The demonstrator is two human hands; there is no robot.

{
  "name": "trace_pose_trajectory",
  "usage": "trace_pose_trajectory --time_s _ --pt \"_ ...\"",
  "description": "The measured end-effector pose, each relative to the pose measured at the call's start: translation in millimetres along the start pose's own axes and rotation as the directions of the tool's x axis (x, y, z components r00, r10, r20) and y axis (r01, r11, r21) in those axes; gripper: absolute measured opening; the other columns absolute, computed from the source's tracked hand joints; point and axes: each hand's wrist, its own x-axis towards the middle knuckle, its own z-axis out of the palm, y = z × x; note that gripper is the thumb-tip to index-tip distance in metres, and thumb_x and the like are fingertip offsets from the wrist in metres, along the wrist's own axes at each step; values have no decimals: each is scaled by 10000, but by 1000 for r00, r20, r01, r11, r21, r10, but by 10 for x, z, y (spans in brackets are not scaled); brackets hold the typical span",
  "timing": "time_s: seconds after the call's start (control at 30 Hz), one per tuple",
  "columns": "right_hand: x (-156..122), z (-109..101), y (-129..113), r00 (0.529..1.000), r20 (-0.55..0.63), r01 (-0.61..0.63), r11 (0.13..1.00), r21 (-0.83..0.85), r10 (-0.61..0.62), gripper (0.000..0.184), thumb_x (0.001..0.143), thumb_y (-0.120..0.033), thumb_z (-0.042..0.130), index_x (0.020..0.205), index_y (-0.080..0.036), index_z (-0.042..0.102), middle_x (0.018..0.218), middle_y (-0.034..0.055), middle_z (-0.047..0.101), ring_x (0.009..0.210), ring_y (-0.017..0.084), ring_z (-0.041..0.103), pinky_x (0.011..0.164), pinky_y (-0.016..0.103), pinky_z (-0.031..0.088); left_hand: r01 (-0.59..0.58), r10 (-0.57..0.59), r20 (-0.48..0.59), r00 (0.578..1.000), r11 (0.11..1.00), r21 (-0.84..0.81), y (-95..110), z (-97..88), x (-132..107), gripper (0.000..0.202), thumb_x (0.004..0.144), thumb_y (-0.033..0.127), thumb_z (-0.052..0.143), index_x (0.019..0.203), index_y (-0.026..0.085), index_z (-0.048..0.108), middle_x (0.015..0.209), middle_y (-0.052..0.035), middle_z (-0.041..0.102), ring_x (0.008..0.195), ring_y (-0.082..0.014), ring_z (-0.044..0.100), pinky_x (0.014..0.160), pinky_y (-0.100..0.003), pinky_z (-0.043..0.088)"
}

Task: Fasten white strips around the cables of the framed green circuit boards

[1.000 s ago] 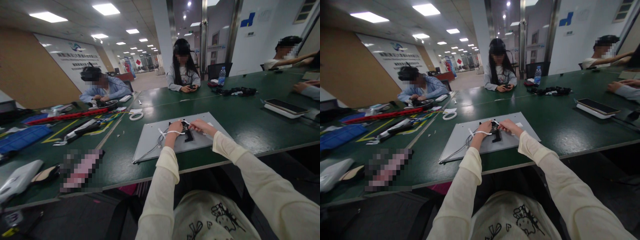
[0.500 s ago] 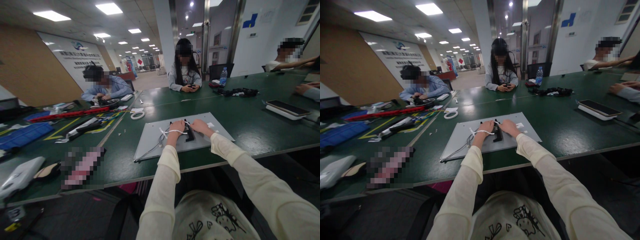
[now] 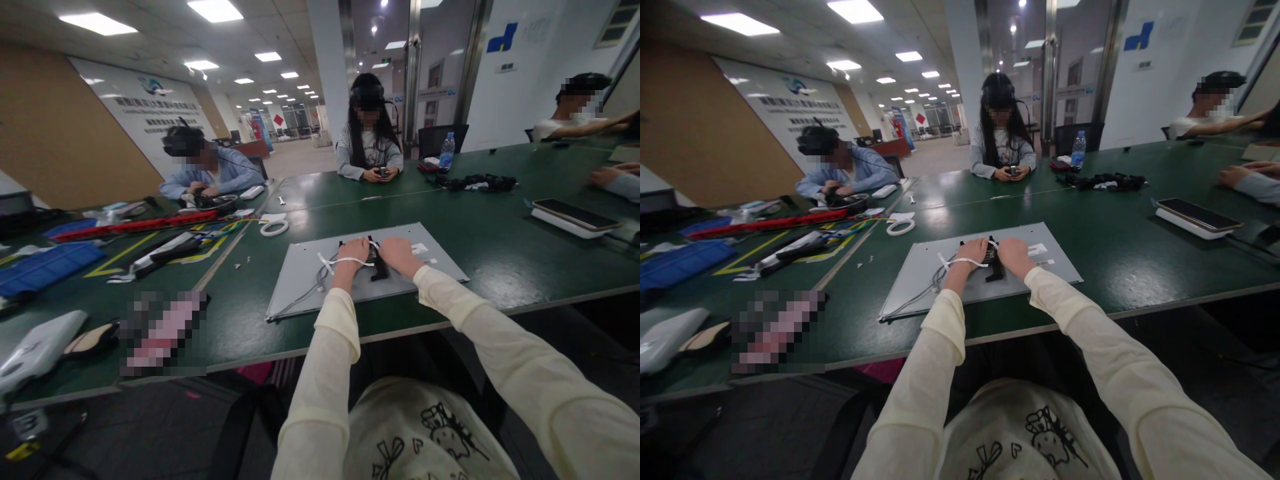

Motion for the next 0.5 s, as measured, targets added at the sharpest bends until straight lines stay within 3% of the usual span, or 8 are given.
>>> trace_pose_trajectory --time_s 0.23,0.5 --pt "-33 -12 108 1000 -13 -20 998 -54 19 470 949 -449 430 1071 -96 715 1067 207 677 1019 289 644 833 323 469 0 0 9 1000 1000 -17 -30 -7 25 425 985 293 195 1134 175 576 1246 -102 614 1150 -216 566 978 -346 430" --pt "-26 60 156 998 -58 7 998 -55 -11 436 941 -434 446 1037 -112 724 1005 187 694 970 279 660 798 319 474 -7 7 8 1000 999 -40 -37 7 23 422 982 299 222 1150 166 585 1273 -107 600 1186 -237 546 992 -372 420"
